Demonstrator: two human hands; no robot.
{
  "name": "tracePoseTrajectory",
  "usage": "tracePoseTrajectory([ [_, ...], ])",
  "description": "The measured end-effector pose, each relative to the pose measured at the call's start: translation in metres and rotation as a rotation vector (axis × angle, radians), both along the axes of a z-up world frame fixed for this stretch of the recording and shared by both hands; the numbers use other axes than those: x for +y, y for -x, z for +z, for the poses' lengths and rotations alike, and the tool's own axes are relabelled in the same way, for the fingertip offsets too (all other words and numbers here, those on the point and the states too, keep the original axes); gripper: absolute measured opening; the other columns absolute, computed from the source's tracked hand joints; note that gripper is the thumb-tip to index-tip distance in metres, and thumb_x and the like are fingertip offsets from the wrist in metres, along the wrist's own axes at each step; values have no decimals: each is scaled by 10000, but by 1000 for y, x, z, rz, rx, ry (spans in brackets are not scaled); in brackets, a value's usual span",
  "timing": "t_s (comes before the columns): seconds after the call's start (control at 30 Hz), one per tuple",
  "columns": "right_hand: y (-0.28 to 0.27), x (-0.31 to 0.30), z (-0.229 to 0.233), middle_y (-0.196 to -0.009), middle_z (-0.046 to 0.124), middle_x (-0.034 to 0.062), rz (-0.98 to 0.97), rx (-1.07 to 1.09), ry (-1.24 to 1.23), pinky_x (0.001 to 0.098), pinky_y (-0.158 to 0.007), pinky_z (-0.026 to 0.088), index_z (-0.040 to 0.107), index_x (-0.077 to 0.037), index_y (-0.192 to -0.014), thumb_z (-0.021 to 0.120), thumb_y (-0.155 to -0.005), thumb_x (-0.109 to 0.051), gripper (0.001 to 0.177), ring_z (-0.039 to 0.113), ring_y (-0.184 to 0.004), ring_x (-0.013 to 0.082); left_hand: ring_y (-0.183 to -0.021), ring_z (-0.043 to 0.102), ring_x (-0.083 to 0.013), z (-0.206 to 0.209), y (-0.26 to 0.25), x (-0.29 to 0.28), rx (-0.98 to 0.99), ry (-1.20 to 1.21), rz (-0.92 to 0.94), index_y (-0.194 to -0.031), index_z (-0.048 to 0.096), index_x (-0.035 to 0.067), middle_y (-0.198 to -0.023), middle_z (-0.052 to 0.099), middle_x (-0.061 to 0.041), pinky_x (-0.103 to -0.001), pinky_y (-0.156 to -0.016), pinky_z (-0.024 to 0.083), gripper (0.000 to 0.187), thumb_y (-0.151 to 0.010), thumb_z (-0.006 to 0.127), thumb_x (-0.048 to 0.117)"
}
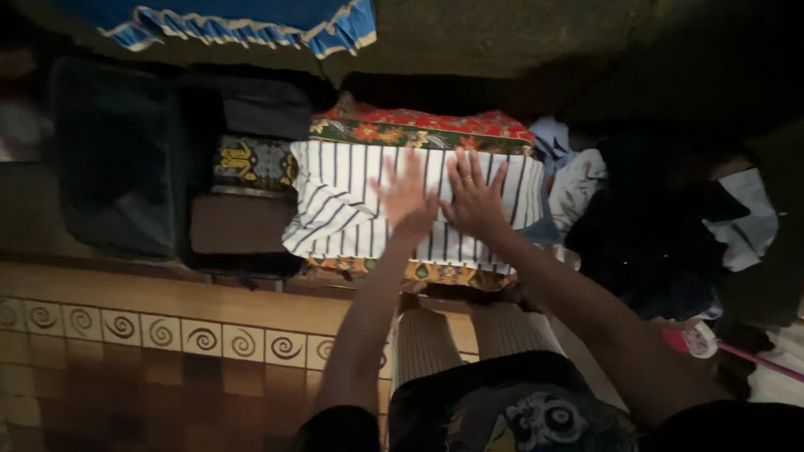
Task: The person folds a striped shirt by hand and places it into an open suitcase.
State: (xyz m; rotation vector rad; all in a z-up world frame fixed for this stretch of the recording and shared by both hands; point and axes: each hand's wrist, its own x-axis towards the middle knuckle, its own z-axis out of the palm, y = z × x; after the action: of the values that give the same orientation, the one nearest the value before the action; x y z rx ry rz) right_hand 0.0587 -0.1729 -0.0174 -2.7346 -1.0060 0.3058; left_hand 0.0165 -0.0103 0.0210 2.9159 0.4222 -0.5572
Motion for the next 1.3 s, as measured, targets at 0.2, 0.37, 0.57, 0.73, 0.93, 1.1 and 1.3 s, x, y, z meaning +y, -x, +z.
tracePoseTrajectory([
  [0.2, 4, 1, -4, -1743, 143, 154, 2, -99, 140, 828, -1098, 65, 314, -67, -1631, 430, -997, -543, 802, 110, -1606, 331, -1583, 199, -252, -12, 9, 7, -246, 184, -190, -1640, 241, 158, -1719, 220, -35, -648, -1256, 79, 744, -1042, 402, 570],
  [0.37, 4, 1, 5, -1744, 139, 139, -31, 11, 70, 825, -1118, 42, 291, -63, -1628, 453, -950, -549, 850, 107, -1613, 335, -1586, 183, -231, -6, 13, 96, -129, 91, -46, -1655, 248, 163, -1732, 198, -36, -589, -1255, 117, 834, -971, 397, 617],
  [0.57, 4, 4, -1, -1750, 127, 126, -53, -4, 94, 828, -1126, 38, 251, -87, -1640, 434, -945, -573, 868, 103, -1608, 309, -1608, 32, -247, 4, 14, 140, -276, -172, -54, -1665, 111, 63, -1743, 121, -106, -535, -1279, 113, 856, -1062, 319, 634],
  [0.73, 3, 2, -7, -1744, 116, 108, -44, -25, 136, 822, -1129, 22, 250, -92, -1630, 344, -959, -620, 859, 91, -1608, 305, -1565, 155, -339, 26, -16, 83, 222, -63, 125, -1700, 118, -73, -1760, 78, -251, -490, -1275, 175, 964, -1089, 322, 645],
  [0.93, 3, 2, -10, -1740, 153, 125, -66, -3, 61, 841, -1113, 31, 255, -86, -1635, 328, -991, -630, 846, 126, -1602, 313, -1593, 97, -207, 25, -5, 39, 62, 216, -395, -1632, 131, 192, -1722, 52, 22, -566, -1269, 97, 724, -1071, 340, 600],
  [1.1, 4, 1, -9, -1740, 156, 119, -66, -4, 81, 831, -1119, 24, 260, -112, -1638, 397, -944, -599, 859, 133, -1602, 316, -1593, 56, -193, 39, 2, 110, 108, 92, -141, -1653, 67, 174, -1737, 9, 16, -557, -1282, 90, 815, -1044, 401, 601],
  [1.3, 4, 3, -2, -1749, 146, 106, -68, -8, 104, 810, -1144, 9, 254, -113, -1637, 443, -933, -591, 872, 121, -1608, 298, -1599, 75, -260, 3, 15, 185, 0, 96, 152, -1648, 47, 172, -1729, -5, -53, -607, -1251, 104, 869, -1009, 506, 541],
])
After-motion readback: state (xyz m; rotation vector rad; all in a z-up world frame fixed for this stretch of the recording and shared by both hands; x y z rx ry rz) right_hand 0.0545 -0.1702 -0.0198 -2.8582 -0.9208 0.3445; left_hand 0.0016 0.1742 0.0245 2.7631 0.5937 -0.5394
